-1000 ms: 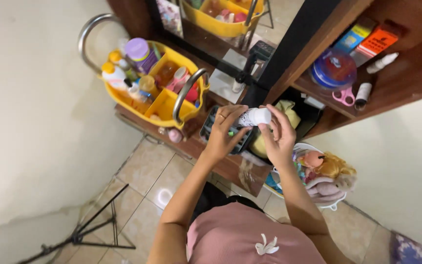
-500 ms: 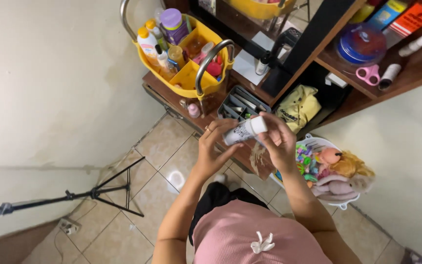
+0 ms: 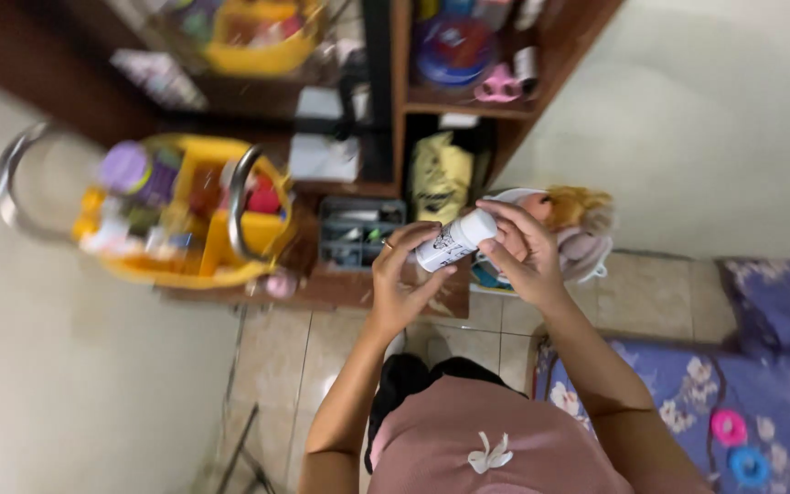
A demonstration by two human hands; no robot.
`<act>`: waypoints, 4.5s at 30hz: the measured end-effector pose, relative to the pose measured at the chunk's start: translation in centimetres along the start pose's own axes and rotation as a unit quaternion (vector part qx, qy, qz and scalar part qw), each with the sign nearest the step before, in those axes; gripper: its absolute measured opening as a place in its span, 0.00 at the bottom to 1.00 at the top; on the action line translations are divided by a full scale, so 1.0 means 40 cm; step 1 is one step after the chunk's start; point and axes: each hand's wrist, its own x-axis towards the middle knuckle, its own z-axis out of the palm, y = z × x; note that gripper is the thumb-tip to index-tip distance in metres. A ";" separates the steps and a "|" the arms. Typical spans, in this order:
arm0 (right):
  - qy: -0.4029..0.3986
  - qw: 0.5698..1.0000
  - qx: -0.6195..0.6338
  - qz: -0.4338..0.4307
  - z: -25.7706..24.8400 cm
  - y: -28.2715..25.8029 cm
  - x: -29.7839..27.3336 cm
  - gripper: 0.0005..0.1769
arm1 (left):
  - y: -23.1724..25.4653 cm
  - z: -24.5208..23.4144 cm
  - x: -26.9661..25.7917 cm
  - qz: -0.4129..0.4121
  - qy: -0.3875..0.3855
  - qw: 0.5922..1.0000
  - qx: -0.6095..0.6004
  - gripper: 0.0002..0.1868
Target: Organizing various toiletry bottles, cosmetics, and small toys on shelves and in a caddy.
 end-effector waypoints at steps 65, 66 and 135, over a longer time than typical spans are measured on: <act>0.097 0.890 -0.394 -0.207 -0.026 -0.076 0.569 0.42 | -0.101 0.002 0.415 0.176 0.025 0.962 0.205 0.25; 0.110 0.880 -0.408 -0.216 -0.023 -0.086 0.566 0.42 | -0.096 0.000 0.408 0.180 0.029 0.960 0.211 0.25; 0.029 0.932 -0.360 0.002 0.276 0.787 0.663 0.11 | -0.962 -0.236 0.239 -0.186 0.144 0.957 0.171 0.28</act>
